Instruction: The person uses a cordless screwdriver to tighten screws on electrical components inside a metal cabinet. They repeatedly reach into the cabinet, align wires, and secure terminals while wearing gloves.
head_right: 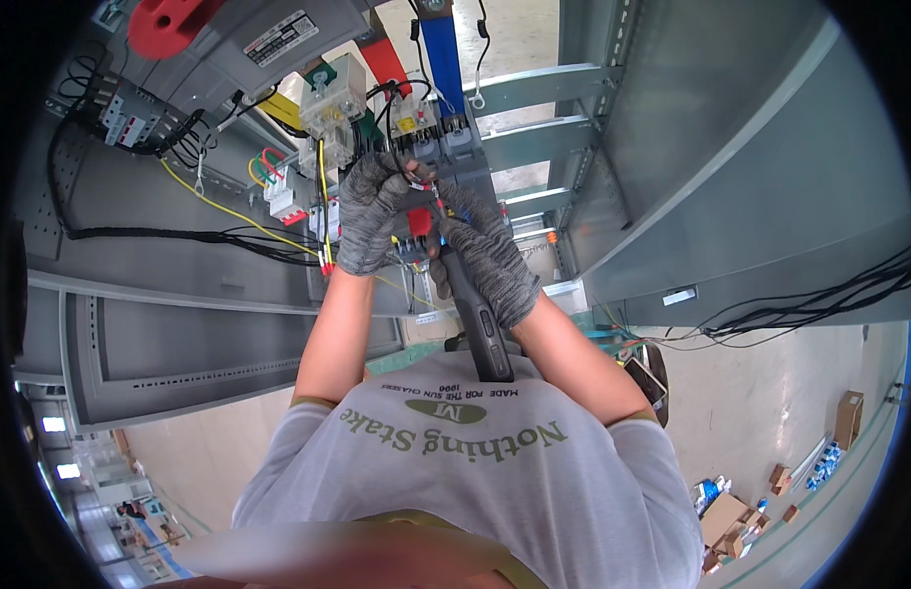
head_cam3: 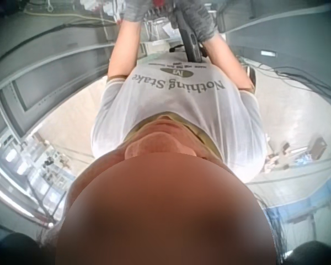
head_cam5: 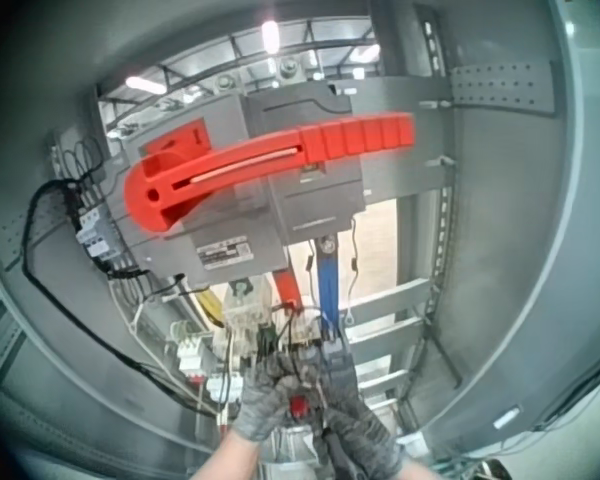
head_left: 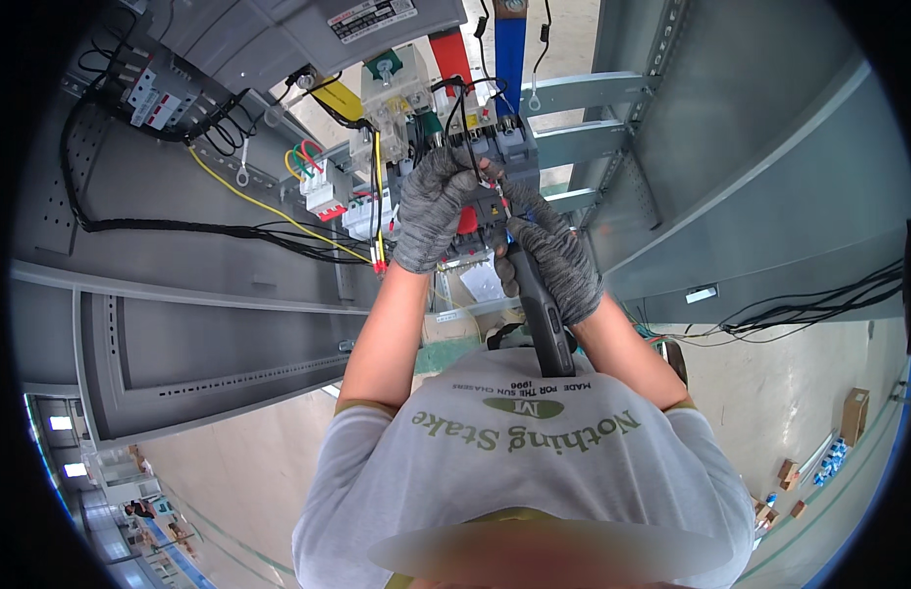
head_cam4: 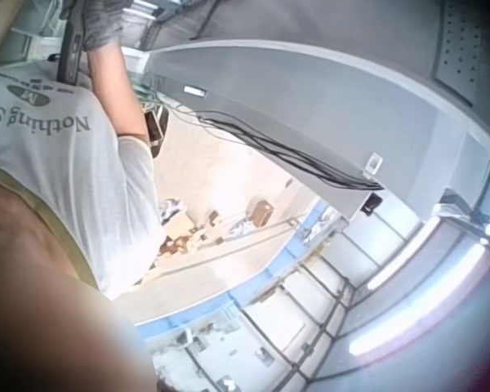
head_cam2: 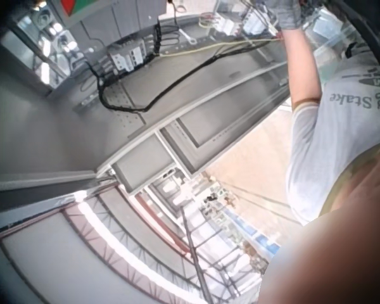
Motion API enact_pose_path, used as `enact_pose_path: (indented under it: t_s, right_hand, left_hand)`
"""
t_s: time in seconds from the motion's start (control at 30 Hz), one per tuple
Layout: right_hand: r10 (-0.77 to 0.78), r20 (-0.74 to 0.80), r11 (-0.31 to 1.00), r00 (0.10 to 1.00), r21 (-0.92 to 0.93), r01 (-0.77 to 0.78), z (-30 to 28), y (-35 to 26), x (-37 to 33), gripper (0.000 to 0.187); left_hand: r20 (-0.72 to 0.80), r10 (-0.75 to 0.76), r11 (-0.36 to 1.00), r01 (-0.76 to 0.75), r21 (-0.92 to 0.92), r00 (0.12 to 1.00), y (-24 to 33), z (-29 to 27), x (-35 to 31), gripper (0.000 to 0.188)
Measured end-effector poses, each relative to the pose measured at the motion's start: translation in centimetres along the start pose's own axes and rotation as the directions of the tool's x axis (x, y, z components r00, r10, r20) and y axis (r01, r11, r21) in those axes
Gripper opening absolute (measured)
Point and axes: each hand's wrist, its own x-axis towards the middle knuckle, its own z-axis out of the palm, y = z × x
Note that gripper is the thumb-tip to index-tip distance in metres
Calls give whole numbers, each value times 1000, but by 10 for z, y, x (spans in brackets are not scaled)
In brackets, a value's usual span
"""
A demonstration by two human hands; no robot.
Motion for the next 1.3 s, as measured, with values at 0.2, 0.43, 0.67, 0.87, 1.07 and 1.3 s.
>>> enact_pose_path:
  t_s: [0.2, 0.43, 0.67, 0.87, 1.07, 1.3]
  right_hand:
    - [58, 53, 993, 997, 95, -63, -4, 9, 4, 42]
    - [95, 14, 994, 995, 52, -96, 2, 6, 2, 41]
    - [98, 29, 993, 995, 68, -100, 3, 5, -1, 45]
    - [71, 68, 997, 995, 34, -74, 5, -2, -1, 48]
    - [60, 102, 998, 993, 18, -62, -3, 2, -1, 48]
    - [12, 98, 1000, 995, 6, -12, -8, 2, -2, 45]
  left_hand:
    - [55, -54, 994, 48, 103, 997, 6, -10, 2, 15]
    - [102, -103, 988, 90, 125, 989, 10, -16, 4, 16]
    - [64, -120, 970, 103, 222, 991, 18, -4, 4, 17]
    - [51, -131, 989, 127, 76, 990, 23, 2, 3, 15]
    - [36, -153, 964, 141, 224, 988, 33, 7, 0, 16]
    - [-152, 25, 931, 32, 365, 988, 32, 28, -14, 10]
